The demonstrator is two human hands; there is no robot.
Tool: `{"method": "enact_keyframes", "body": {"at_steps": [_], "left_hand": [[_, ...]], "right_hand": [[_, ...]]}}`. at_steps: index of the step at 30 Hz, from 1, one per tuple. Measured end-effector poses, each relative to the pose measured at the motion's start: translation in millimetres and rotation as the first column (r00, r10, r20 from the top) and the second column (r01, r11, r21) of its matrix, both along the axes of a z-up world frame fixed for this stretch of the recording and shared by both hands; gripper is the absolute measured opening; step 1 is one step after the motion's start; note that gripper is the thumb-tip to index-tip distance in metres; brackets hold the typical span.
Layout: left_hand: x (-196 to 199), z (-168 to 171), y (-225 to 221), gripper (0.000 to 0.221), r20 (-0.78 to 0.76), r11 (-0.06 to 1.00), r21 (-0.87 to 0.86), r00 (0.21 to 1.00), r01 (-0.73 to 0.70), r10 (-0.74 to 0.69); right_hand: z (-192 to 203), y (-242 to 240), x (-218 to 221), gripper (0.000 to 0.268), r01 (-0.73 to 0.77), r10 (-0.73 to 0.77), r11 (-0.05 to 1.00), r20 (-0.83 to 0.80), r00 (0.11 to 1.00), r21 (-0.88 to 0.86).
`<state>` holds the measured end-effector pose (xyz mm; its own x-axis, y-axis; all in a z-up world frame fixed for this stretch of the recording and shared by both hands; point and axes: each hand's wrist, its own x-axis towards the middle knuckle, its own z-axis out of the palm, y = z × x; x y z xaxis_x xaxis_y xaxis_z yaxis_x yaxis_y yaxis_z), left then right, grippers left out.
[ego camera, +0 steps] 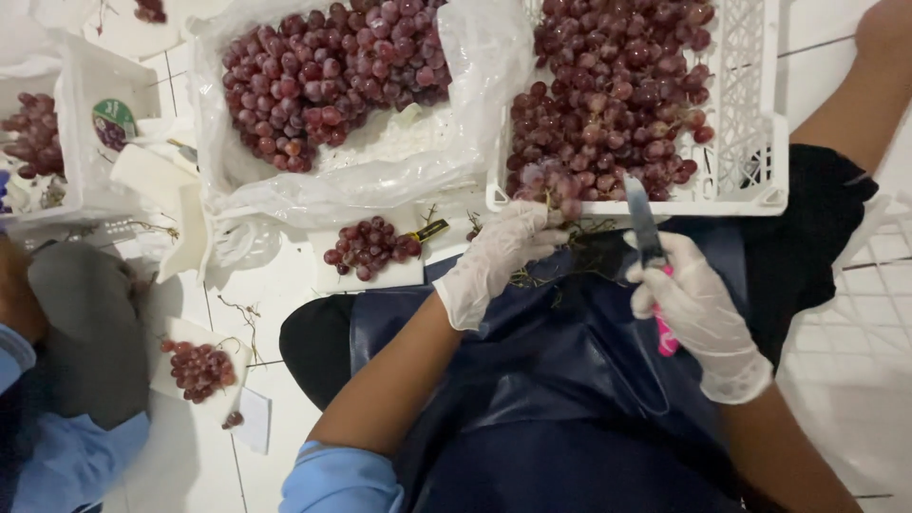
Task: The person sits on the floor and uses a small knife to trim stems and remove unwanted grapes from bunches. They place the trimmed bunches into a white crate and discard the cut stems onto the floor.
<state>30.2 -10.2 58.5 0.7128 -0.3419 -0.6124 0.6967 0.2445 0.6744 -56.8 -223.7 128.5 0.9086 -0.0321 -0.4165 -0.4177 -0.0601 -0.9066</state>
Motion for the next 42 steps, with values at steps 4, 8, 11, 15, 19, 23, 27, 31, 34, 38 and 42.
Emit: {"method": "enact_keyframes", "body": {"at_steps": [4,8,11,15,19,23,27,31,34,38,42], "left_hand": [[-9.5,-8.1,-28.9,0.021,0.035,0.998,0.018,0.997,-0.067,0.067],[-30.8,-34.3,-38.6,0.018,0.056,0.981,0.169,0.995,-0.096,0.087],[-30.7,-58.0,-34.8,0.015,0.061,0.929,0.369,0.998,0.002,-0.027],[-28.2,-22.3,-32.1,0.019,-0.008,0.711,0.663,0.951,0.235,-0.308],[-26.5,-33.6,-29.6,0.023,0.025,0.658,0.705,0.918,0.264,-0.395],[-20.7,-6.7,-13.9,0.026,0.159,0.654,0.736,0.895,0.174,-0.416],[-26.3,-25.8,-11.0,0.017,0.436,0.871,0.487,0.881,-0.062,-0.181],[-37.8,-30.1,-10.2,0.022,0.313,0.966,0.222,0.948,-0.134,0.059],[-32.8,-50.3,-15.7,0.028,-0.015,0.912,-0.3,0.957,-0.281,0.29],[-32.3,-65.3,-24.3,0.042,0.079,0.99,-0.076,0.989,-0.12,0.126],[-26.4,-52.7,-30.0,0.024,-0.036,0.953,-0.116,0.96,-0.281,0.279]], "right_hand": [[-6.3,17.1,6.9,0.031,-0.061,0.018,0.922,-0.118,0.993,-0.381],[-73.9,23.2,6.6,0.038,-0.077,0.33,0.535,0.124,0.936,-0.842],[-102.6,30.3,-3.0,0.041,-0.014,0.453,0.327,0.143,0.88,-0.945],[-103.5,34.1,-7.8,0.038,-0.036,0.315,0.399,0.101,0.944,-0.916],[-88.3,31.0,-0.5,0.036,-0.033,0.197,0.455,0.064,0.978,-0.89],[-35.9,22.5,34.6,0.05,-0.04,0.191,0.724,0.144,0.971,-0.689],[-51.7,29.5,52.1,0.056,-0.131,0.17,0.782,0.007,0.985,-0.609],[-82.8,39.7,37.6,0.058,-0.142,0.106,0.821,-0.097,0.99,-0.553],[-103.5,49.6,25.0,0.031,0.115,-0.116,0.993,-0.013,0.993,-0.032],[-90.3,54.7,22.0,0.024,0.011,0.019,0.947,0.09,0.996,-0.321],[-57.0,46.2,10.1,0.027,-0.035,0.214,0.79,0.222,0.951,-0.612]]}}
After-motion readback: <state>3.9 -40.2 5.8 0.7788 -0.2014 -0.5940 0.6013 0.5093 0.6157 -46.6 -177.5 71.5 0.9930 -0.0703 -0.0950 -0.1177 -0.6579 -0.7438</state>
